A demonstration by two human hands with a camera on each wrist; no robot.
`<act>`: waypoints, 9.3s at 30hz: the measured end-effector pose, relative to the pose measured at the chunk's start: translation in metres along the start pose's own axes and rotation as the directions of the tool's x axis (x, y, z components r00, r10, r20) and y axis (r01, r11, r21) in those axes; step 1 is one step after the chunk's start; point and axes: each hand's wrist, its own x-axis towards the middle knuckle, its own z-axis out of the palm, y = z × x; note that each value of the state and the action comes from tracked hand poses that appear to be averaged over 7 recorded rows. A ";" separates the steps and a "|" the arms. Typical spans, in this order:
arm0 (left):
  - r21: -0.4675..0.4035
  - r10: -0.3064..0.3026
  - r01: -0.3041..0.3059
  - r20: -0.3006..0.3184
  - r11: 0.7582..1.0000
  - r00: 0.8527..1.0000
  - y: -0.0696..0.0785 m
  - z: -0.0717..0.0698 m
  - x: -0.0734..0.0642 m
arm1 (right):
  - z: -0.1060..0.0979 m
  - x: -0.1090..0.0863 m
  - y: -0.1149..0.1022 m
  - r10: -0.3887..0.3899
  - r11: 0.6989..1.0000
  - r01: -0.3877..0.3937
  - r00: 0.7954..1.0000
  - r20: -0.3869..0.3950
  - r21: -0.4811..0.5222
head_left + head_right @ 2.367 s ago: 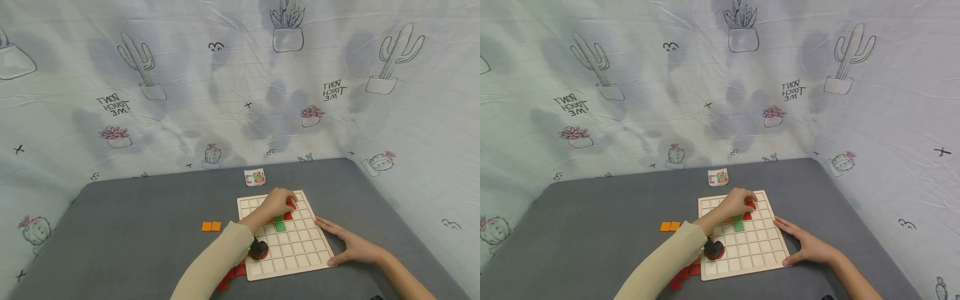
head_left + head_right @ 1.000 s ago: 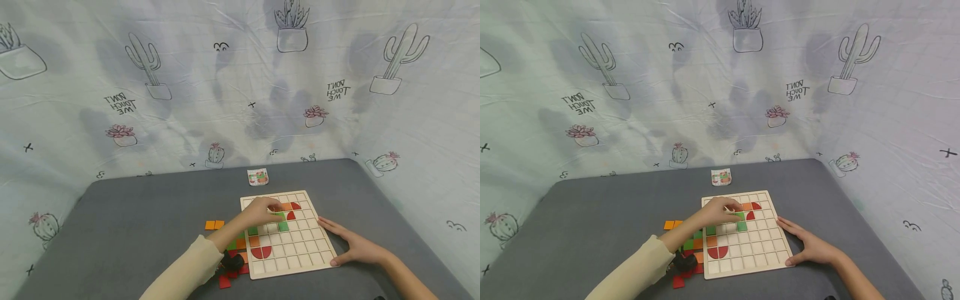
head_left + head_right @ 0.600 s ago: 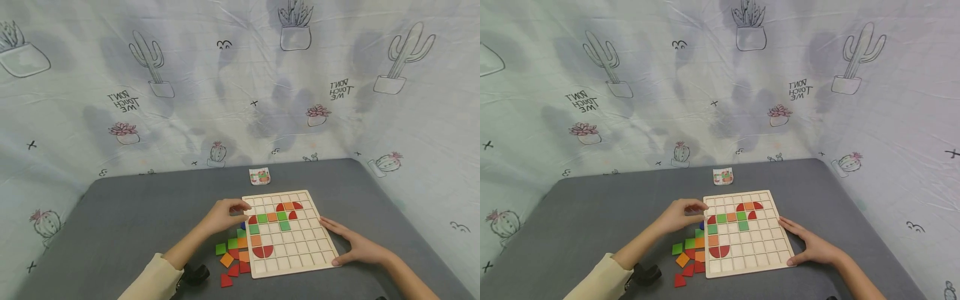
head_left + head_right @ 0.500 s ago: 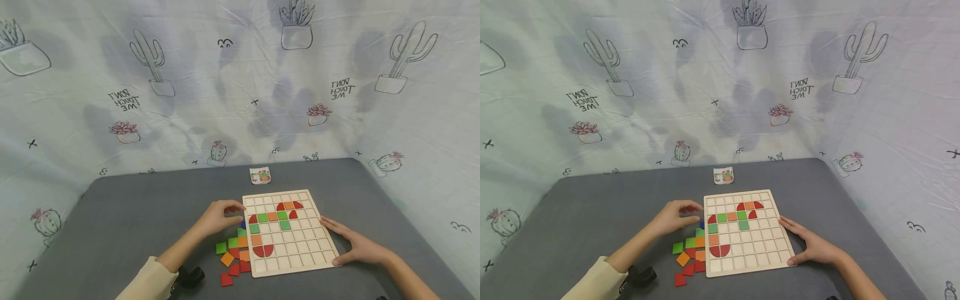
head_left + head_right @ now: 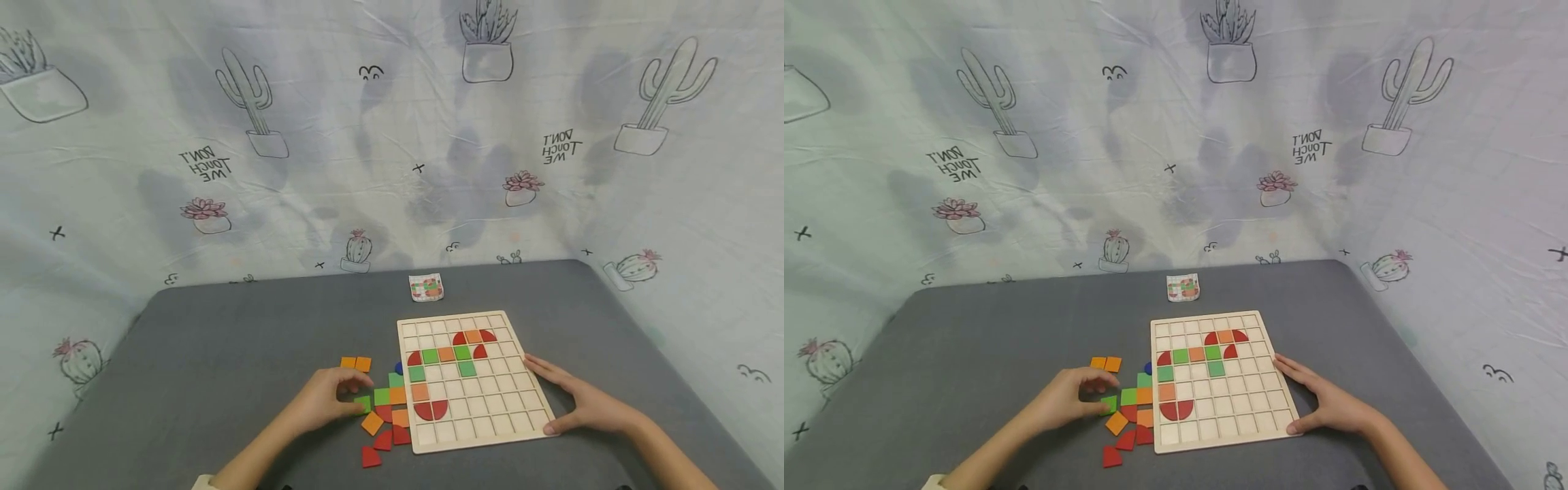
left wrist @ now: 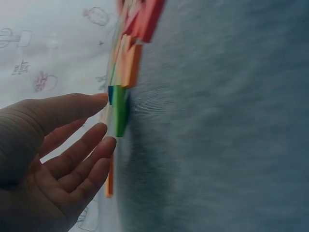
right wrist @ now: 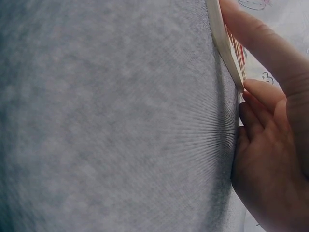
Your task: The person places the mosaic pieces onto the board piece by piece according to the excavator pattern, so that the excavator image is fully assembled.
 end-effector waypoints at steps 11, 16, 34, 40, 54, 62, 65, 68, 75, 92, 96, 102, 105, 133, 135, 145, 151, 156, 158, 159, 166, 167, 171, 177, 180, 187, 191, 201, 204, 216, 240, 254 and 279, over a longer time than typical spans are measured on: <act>0.080 0.032 -0.032 0.003 0.996 0.999 -0.005 0.011 -0.011 | 0.000 -0.001 -0.001 -0.024 1.000 0.024 1.000 0.001 -0.003; 0.116 0.034 -0.030 -0.039 0.993 0.999 -0.005 0.010 -0.012 | 0.000 0.000 -0.002 -0.024 1.000 0.024 1.000 -0.003 0.002; 0.110 0.056 -0.045 -0.096 0.993 0.994 -0.008 0.005 -0.017 | -0.002 -0.001 -0.003 -0.036 0.999 0.036 0.999 0.005 0.012; 0.091 0.046 -0.036 -0.111 0.995 0.993 -0.008 0.005 -0.016 | -0.005 -0.002 -0.005 -0.002 1.000 0.002 1.000 0.008 -0.023; 0.049 0.053 -0.046 -0.136 0.998 0.989 0.006 -0.003 -0.004 | -0.007 0.000 -0.007 0.022 1.000 -0.022 1.000 0.014 -0.016; 0.015 0.063 -0.062 -0.096 0.998 0.993 0.019 0.000 0.010 | -0.007 0.000 -0.008 0.023 1.000 -0.023 1.000 0.013 -0.017; -0.026 0.068 -0.070 -0.079 0.997 0.995 0.024 0.005 0.019 | -0.006 0.000 -0.007 0.012 1.000 -0.012 1.000 0.011 -0.016; -0.069 0.080 -0.085 -0.066 0.994 0.995 0.030 0.012 0.030 | -0.006 0.000 -0.006 0.003 1.000 -0.003 1.000 0.008 -0.010; -0.136 0.130 -0.131 -0.017 0.982 0.991 0.048 0.033 0.064 | -0.005 -0.001 -0.005 0.004 1.000 -0.004 1.000 0.010 0.015; 0.046 0.183 -0.183 0.019 0.982 0.983 0.095 0.077 0.154 | -0.005 0.001 -0.001 0.025 1.000 -0.025 1.000 0.013 -0.003; 0.129 0.186 -0.190 0.041 0.973 0.982 0.100 0.086 0.171 | -0.005 -0.001 0.000 0.018 1.000 -0.018 1.000 0.005 -0.003; 0.165 0.178 -0.186 0.060 0.969 0.982 0.102 0.096 0.186 | -0.006 -0.001 0.000 0.015 1.000 -0.015 1.000 0.015 -0.003; 0.189 0.178 -0.186 0.055 0.964 0.982 0.102 0.101 0.190 | -0.006 -0.001 -0.002 0.024 1.000 -0.024 1.000 0.017 -0.002; -0.021 0.107 -0.106 0.033 0.994 0.994 0.104 0.089 0.182 | -0.007 0.001 -0.004 0.003 0.999 -0.004 1.000 0.027 0.048; -0.154 0.081 -0.073 0.046 0.985 0.996 0.101 0.083 0.178 | -0.008 0.002 -0.004 0.009 0.999 -0.011 0.999 0.030 0.050; -0.271 0.101 -0.052 0.170 0.961 0.980 0.084 0.038 0.141 | -0.011 0.000 -0.005 0.068 0.998 -0.068 0.997 0.032 0.000; -0.227 0.096 -0.054 0.179 0.972 0.979 0.065 0.016 0.110 | -0.011 0.000 -0.007 0.076 0.997 -0.075 0.997 0.027 -0.015; -0.170 0.063 -0.038 0.148 0.985 0.987 0.046 0.001 0.078 | -0.010 0.000 -0.007 0.077 0.997 -0.077 0.997 0.027 -0.013; -0.161 0.051 -0.030 0.127 0.986 0.991 0.040 -0.004 0.069 | -0.009 0.001 -0.006 0.075 0.997 -0.074 0.997 0.023 -0.011; -0.157 0.044 -0.026 0.115 0.987 0.992 0.037 -0.005 0.065 | -0.009 0.001 -0.006 0.071 0.997 -0.071 0.997 0.020 -0.011; -0.092 0.019 -0.015 0.037 0.996 0.999 0.027 -0.004 0.049 | -0.008 0.000 -0.007 0.064 0.998 -0.064 0.998 0.013 -0.026; -0.074 0.020 -0.017 0.034 0.997 0.999 0.026 -0.002 0.047 | -0.008 0.000 -0.007 0.059 0.998 -0.059 0.998 0.013 -0.032; -0.031 0.015 -0.013 0.046 0.999 0.999 0.023 0.007 0.041 | -0.009 0.000 -0.009 0.059 0.998 -0.059 0.998 0.013 -0.039; 0.020 0.023 -0.024 0.050 1.000 0.998 0.024 0.014 0.033 | -0.010 -0.001 -0.009 0.051 0.998 -0.050 0.999 0.016 -0.025; 0.028 0.026 -0.027 0.045 0.999 0.999 0.024 0.015 0.030 | -0.010 -0.001 -0.009 0.042 0.999 -0.042 0.999 0.014 -0.017; 0.026 0.051 -0.052 0.025 0.998 0.998 0.020 0.016 0.027 | -0.008 0.001 -0.008 0.049 0.998 -0.049 0.999 0.014 0.030; 0.040 0.057 -0.057 0.005 0.998 0.998 0.017 0.015 0.025 | -0.008 0.001 -0.008 0.059 0.998 -0.059 0.998 0.015 0.019; 0.062 0.034 -0.030 -0.067 0.998 0.997 0.009 0.006 0.024 | -0.008 0.001 -0.008 0.060 0.998 -0.061 0.998 0.018 0.032; 0.068 0.027 -0.020 -0.108 0.997 0.994 0.006 0.005 0.025 | -0.009 0.001 -0.009 0.048 0.998 -0.048 0.999 0.016 0.037; 0.045 0.014 -0.009 -0.107 0.999 0.994 -0.003 0.002 0.017 | -0.010 0.000 -0.011 0.044 0.999 -0.044 0.999 0.024 0.017; -0.096 -0.013 -0.001 -0.147 0.995 0.989 0.001 0.001 0.018 | -0.007 0.000 -0.007 0.050 0.999 -0.050 0.999 0.008 -0.012; -0.160 0.014 -0.037 -0.145 0.986 0.989 0.020 0.009 0.035 | -0.007 0.001 -0.008 0.016 1.000 -0.016 1.000 0.007 0.014; -0.023 0.140 -0.139 -0.001 0.990 0.990 0.103 0.079 0.141 | -0.010 0.001 -0.007 0.084 0.996 -0.083 0.996 0.017 -0.028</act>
